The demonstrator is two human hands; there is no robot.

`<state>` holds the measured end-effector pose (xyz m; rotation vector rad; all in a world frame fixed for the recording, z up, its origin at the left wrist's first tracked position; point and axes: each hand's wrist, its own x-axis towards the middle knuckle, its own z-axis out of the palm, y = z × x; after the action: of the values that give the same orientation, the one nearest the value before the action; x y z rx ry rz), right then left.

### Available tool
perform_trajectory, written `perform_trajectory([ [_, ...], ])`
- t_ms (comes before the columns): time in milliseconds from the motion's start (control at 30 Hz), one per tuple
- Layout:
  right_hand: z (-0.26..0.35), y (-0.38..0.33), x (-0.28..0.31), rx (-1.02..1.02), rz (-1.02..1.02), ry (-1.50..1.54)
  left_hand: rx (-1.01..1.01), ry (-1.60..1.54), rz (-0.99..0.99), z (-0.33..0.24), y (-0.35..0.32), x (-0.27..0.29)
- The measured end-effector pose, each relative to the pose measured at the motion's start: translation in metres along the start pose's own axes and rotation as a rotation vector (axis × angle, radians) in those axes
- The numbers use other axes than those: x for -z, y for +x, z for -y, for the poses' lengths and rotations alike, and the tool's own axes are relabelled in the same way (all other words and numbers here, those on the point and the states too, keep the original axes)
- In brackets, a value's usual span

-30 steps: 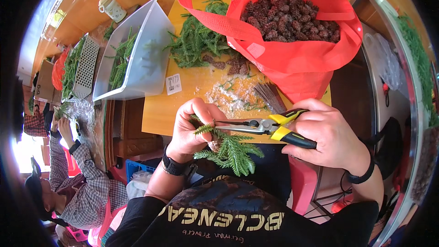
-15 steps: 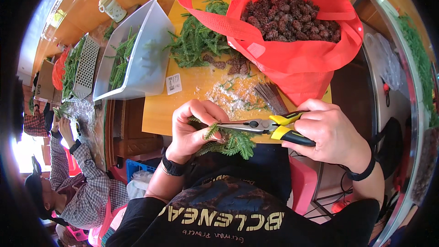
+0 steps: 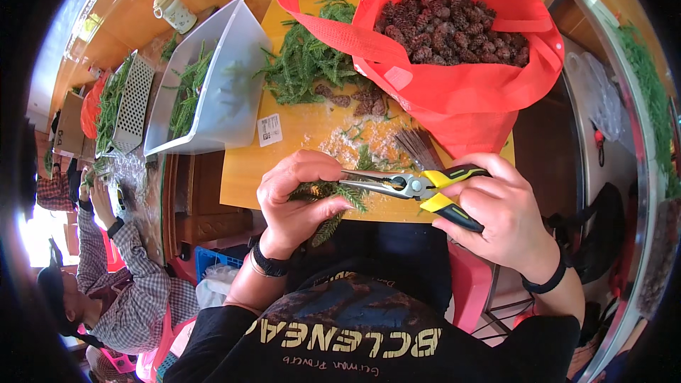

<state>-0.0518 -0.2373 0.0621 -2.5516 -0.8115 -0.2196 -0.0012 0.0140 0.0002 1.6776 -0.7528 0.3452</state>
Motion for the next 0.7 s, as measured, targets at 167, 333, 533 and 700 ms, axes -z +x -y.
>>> perform_trajectory([
  [167, 0.001, -0.001, -0.004, -0.005, -0.01, -0.013, 0.002, 0.006, -0.017, -0.001, 0.0, -0.001],
  [333, 0.001, -0.002, -0.008, 0.003, -0.039, 0.0, 0.024, -0.021, -0.023, 0.0, -0.001, -0.003],
  [533, -0.001, -0.006, -0.011, -0.005, -0.059, -0.003, 0.022, -0.011, -0.015, -0.002, 0.001, -0.004],
  [700, 0.001, -0.008, -0.012, -0.005, -0.064, -0.052, 0.005, -0.026, -0.041, -0.003, 0.001, -0.006],
])
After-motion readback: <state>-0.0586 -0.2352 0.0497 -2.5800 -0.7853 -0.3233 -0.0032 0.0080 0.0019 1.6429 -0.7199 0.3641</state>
